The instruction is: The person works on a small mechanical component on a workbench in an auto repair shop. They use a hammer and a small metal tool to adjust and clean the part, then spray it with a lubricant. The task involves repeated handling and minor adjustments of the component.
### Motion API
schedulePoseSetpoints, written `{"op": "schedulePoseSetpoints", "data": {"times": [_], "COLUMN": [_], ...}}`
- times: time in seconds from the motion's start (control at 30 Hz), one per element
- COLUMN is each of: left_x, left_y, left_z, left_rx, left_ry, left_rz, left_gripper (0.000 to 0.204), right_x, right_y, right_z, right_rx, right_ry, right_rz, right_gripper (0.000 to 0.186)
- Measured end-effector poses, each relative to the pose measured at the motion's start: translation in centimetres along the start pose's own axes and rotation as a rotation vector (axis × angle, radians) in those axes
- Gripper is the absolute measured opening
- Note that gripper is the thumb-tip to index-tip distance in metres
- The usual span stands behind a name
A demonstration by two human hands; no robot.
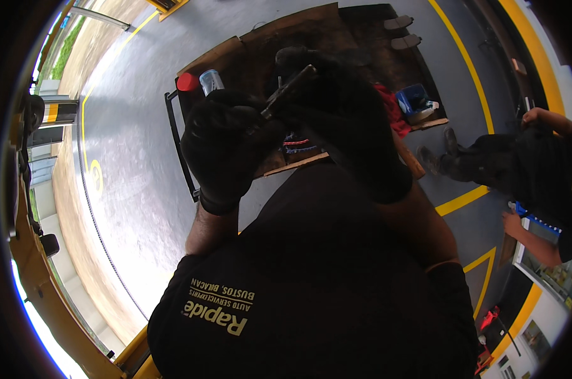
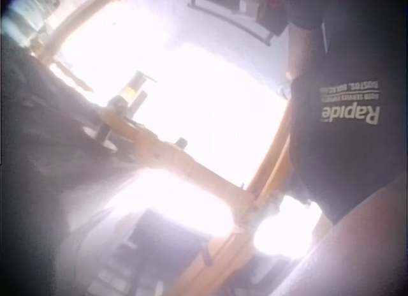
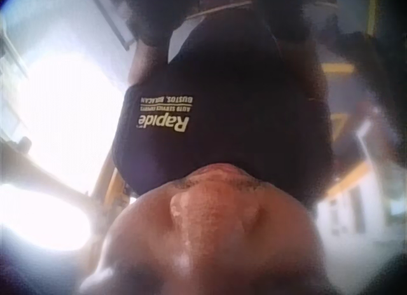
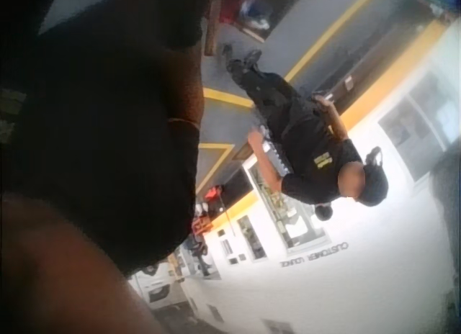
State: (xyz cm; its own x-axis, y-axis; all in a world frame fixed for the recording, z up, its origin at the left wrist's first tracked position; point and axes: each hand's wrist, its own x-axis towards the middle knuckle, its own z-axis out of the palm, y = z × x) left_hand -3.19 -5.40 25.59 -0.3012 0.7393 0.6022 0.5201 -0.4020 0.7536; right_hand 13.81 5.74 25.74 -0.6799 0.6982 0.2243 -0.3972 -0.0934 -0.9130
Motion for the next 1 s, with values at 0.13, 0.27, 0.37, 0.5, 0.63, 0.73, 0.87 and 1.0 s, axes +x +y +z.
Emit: {"op": "schedulePoseSetpoints", "data": {"times": [0.13, 0.27, 0.37, 0.5, 0.63, 0.73, 0.87, 1.0], "left_x": [-0.2, 0.0, -0.6, -1.1, -0.5, -0.4, -0.4, -0.3], "left_y": [-0.1, 0.1, -0.4, -0.3, -1.3, -1.0, -0.7, -0.7], "left_z": [0.2, -0.3, 0.2, 1.3, -0.6, -1.1, -0.6, -0.1], "left_rx": [-0.026, 0.298, -0.099, -0.554, -0.064, -0.482, -0.93, -1.024], "left_ry": [0.023, -0.074, -0.047, 0.098, 0.069, 0.15, 0.154, 0.132], "left_rz": [-0.036, 0.046, -0.227, -0.452, -0.146, -0.335, -0.524, -0.571], "left_gripper": [0.037, 0.034, 0.029, 0.025, 0.024, 0.02, 0.011, 0.005], "right_x": [0.1, 0.0, 0.0, 0.0, -0.3, 0.4, 0.6, 0.7], "right_y": [-0.3, 0.1, 0.5, 1.8, 1.6, 0.2, -1.3, -0.4], "right_z": [0.2, 0.9, 1.3, 0.9, -0.4, -1.0, 0.8, 0.8], "right_rx": [0.036, 0.024, -0.025, 0.034, 0.275, 0.056, -0.176, -0.427], "right_ry": [-0.018, 0.062, 0.091, 0.131, 0.153, 0.149, 0.152, 0.12], "right_rz": [-0.005, -0.04, -0.114, -0.131, -0.117, -0.125, -0.053, -0.187], "right_gripper": [0.065, 0.066, 0.065, 0.061, 0.054, 0.056, 0.051, 0.049]}}
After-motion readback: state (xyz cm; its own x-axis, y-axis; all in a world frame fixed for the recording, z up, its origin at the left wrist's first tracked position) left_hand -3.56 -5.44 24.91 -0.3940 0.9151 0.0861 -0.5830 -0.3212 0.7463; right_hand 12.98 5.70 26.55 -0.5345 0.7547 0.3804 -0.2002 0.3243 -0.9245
